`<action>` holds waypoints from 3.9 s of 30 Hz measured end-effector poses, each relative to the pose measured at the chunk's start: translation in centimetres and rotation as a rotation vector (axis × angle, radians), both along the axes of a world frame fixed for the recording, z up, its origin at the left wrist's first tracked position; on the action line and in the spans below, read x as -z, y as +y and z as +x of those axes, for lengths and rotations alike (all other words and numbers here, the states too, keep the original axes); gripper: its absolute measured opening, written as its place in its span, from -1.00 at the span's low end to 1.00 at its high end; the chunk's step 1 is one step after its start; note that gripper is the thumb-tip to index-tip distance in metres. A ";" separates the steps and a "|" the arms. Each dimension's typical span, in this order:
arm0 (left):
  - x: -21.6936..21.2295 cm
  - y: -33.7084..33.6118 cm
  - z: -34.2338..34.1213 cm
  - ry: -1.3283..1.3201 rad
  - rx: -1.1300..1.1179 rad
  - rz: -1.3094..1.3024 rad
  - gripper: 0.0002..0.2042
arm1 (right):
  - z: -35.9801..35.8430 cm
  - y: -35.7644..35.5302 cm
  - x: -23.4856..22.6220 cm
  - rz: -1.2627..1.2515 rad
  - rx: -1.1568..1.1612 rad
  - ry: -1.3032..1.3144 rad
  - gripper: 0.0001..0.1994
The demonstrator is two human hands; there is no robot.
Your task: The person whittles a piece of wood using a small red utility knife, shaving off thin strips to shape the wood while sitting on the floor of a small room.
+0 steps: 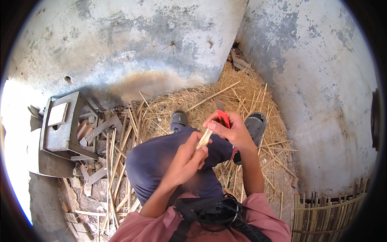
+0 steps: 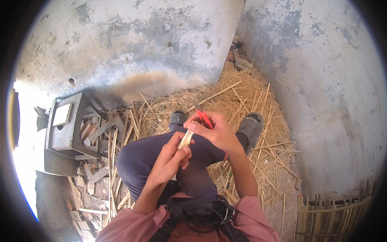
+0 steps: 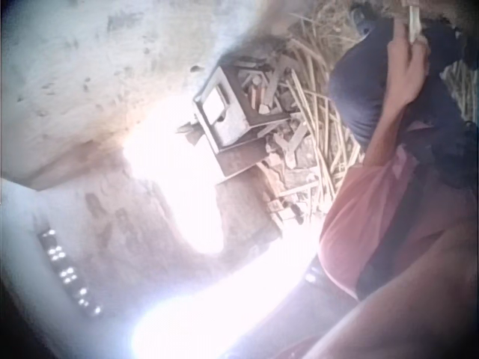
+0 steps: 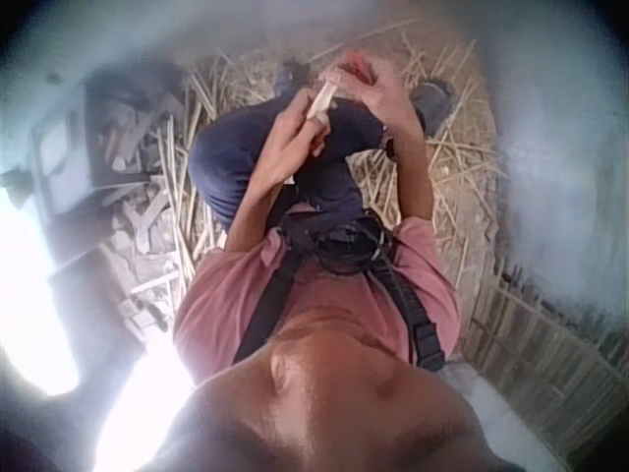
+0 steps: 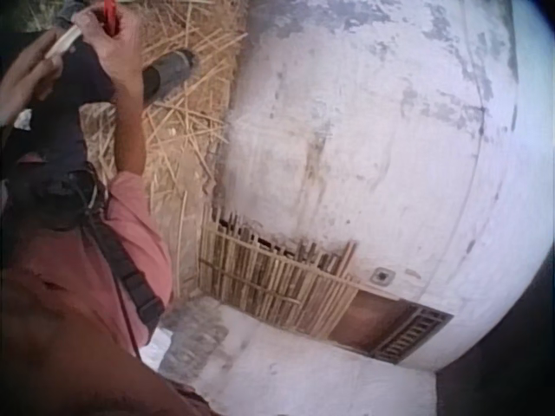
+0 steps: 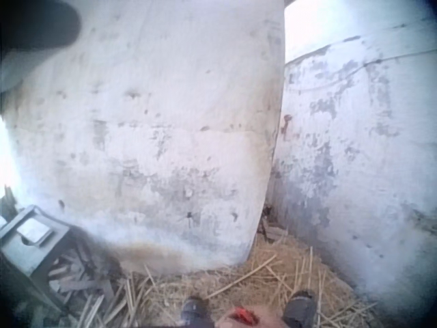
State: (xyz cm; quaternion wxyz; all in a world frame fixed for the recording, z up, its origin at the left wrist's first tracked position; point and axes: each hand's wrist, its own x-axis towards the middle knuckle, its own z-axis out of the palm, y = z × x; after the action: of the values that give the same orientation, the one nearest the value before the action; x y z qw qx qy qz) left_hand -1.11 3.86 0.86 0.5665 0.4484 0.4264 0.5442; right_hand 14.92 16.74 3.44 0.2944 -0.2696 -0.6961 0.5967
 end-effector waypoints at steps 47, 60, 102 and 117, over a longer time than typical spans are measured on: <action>1.2 0.5 1.9 0.557 -0.370 0.156 -0.65 | 1.0 -6.0 0.8 0.914 0.466 -0.419 -0.76; 1.7 1.2 1.4 0.612 -0.407 0.155 -0.64 | 0.4 -4.5 0.9 0.950 0.484 -0.392 -0.78; 1.2 0.0 -0.3 0.091 -0.018 0.026 -0.62 | 0.6 -1.9 -0.1 -0.060 0.158 0.083 -0.76; 0.8 -0.5 -0.9 0.242 0.022 0.050 -0.75 | 2.6 -2.6 0.4 0.184 0.249 0.052 -0.67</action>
State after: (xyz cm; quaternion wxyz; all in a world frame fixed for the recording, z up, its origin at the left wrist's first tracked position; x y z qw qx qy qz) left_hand -1.99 3.36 0.07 0.5053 0.5295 0.4730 0.4904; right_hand 17.53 14.16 3.05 0.4074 -0.3102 -0.7011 0.4962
